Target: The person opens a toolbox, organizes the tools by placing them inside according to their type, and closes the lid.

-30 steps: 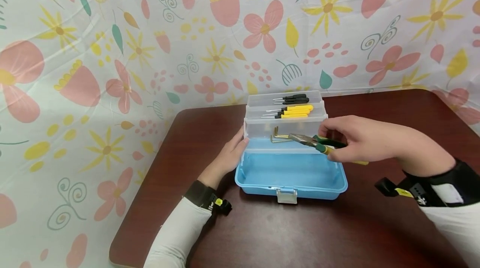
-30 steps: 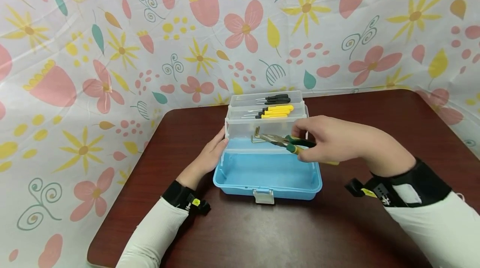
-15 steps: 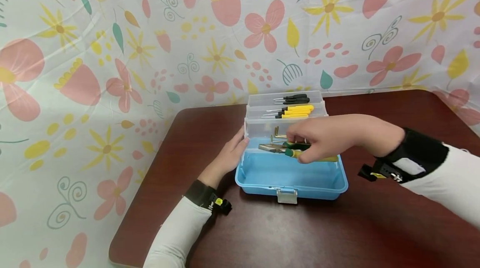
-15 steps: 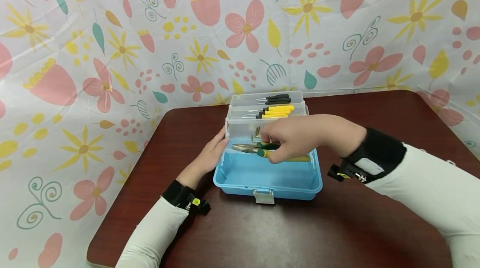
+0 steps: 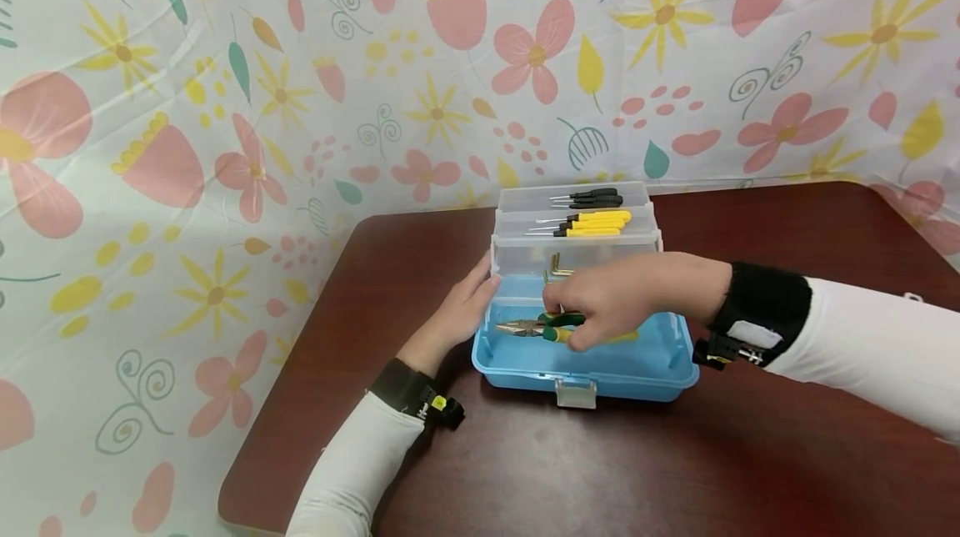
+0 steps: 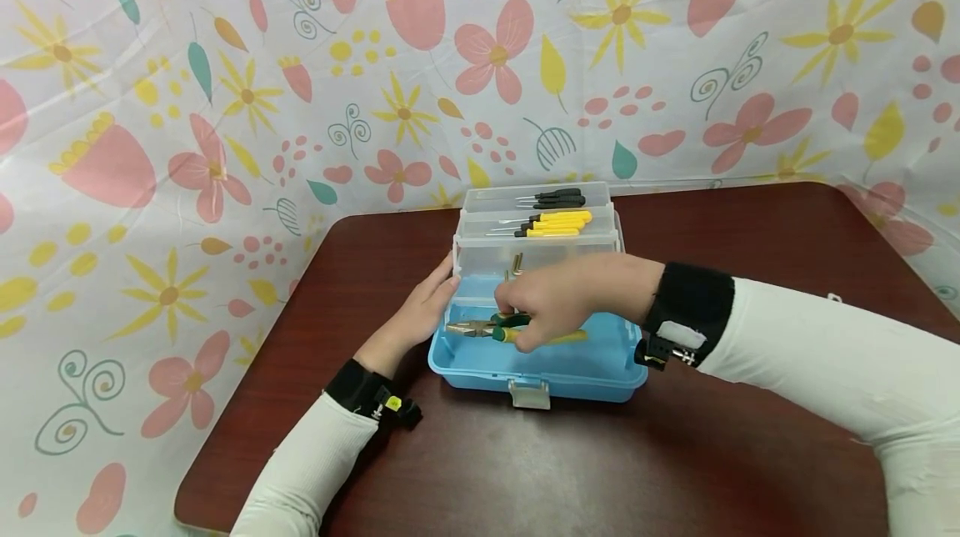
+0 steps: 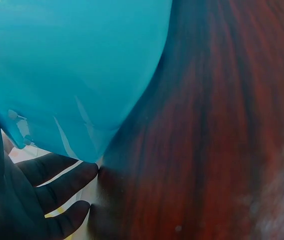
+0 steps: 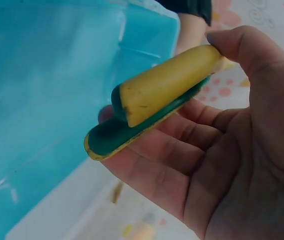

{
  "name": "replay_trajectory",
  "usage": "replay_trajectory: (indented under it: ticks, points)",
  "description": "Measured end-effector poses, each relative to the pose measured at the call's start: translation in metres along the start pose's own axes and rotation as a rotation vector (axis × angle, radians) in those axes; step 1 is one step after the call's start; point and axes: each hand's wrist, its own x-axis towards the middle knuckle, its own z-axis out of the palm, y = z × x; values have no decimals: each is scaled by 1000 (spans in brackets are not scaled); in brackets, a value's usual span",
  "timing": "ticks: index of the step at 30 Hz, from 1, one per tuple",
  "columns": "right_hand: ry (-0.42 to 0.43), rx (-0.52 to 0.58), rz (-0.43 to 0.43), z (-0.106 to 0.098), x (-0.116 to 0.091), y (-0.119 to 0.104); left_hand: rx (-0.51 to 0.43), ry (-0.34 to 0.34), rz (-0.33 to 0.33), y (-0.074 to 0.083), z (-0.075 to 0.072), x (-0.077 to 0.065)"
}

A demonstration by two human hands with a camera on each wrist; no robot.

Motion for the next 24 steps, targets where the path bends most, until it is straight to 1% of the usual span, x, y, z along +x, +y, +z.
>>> replay_trajectory:
  ticks: [7, 11, 16, 24]
  points:
    - [5, -29, 9, 13, 7, 0, 5, -13, -16, 2, -1, 0]
    - [-14, -49, -1, 20, 12, 1, 6, -6, -15, 2, -2, -1]
    - [-46, -51, 21, 29, 18, 2, 4, 0, -6, 2, -1, -1]
    - [-71, -65, 42, 33, 24, 3, 5, -3, 5, 1, -1, 0]
